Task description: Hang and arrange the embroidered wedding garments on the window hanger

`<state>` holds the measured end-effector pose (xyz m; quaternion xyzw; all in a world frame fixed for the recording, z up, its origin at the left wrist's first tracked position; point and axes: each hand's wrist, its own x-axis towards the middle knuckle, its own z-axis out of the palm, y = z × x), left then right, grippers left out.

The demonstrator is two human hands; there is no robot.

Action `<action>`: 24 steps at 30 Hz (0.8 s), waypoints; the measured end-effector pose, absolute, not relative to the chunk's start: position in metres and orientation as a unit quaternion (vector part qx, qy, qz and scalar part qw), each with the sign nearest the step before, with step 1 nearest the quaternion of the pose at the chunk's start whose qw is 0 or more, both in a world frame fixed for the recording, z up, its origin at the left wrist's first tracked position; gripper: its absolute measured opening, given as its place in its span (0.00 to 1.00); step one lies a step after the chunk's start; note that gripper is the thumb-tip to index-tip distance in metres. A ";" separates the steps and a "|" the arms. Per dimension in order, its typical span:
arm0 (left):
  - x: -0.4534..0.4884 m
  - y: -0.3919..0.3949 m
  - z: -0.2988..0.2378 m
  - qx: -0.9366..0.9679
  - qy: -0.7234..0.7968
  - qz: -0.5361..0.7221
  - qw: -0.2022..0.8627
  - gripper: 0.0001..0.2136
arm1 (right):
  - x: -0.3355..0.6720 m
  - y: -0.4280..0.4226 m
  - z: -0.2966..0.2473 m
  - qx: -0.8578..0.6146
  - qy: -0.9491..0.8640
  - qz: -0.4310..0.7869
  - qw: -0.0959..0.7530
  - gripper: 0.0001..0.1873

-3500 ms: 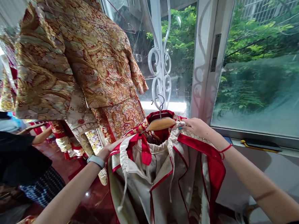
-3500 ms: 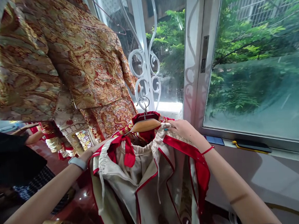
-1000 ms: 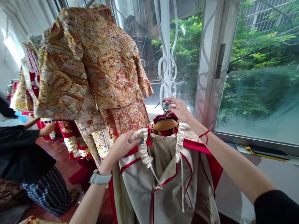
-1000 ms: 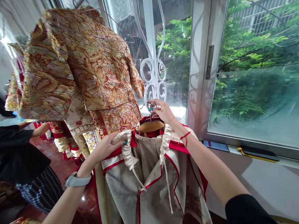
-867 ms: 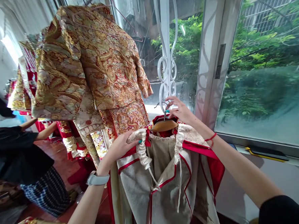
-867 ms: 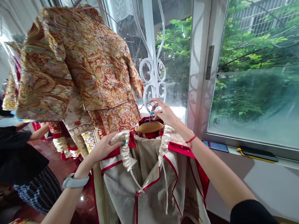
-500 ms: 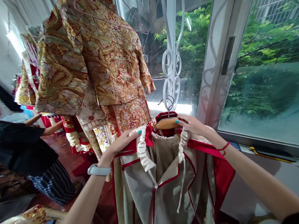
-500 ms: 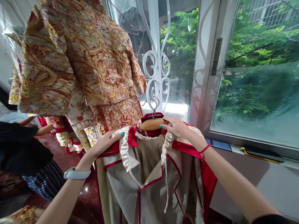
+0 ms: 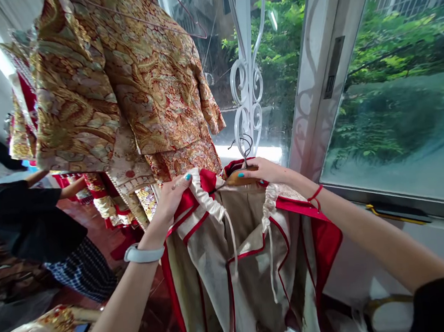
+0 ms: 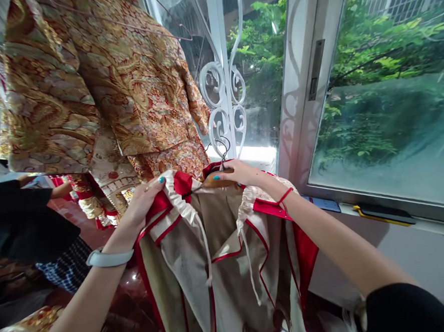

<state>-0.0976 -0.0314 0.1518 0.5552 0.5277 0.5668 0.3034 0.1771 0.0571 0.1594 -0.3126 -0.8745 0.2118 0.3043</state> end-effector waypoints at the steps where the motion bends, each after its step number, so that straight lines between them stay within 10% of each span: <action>1: -0.096 -0.032 0.157 0.534 0.531 0.588 0.296 0.20 | 0.178 0.056 0.161 -0.312 -0.878 0.206 0.299 0.20; 14: -0.028 -0.088 0.153 0.664 0.581 0.429 -0.193 0.12 | 0.182 0.050 0.150 -0.340 -0.868 0.116 0.344 0.16; 18: -0.042 -0.088 0.119 0.728 0.562 0.363 -0.149 0.24 | 0.183 0.057 0.150 -0.347 -0.867 0.140 0.330 0.16; 24: -0.118 -0.063 0.134 0.773 0.503 0.336 0.191 0.28 | 0.190 0.043 0.140 -0.324 -0.837 0.134 0.419 0.17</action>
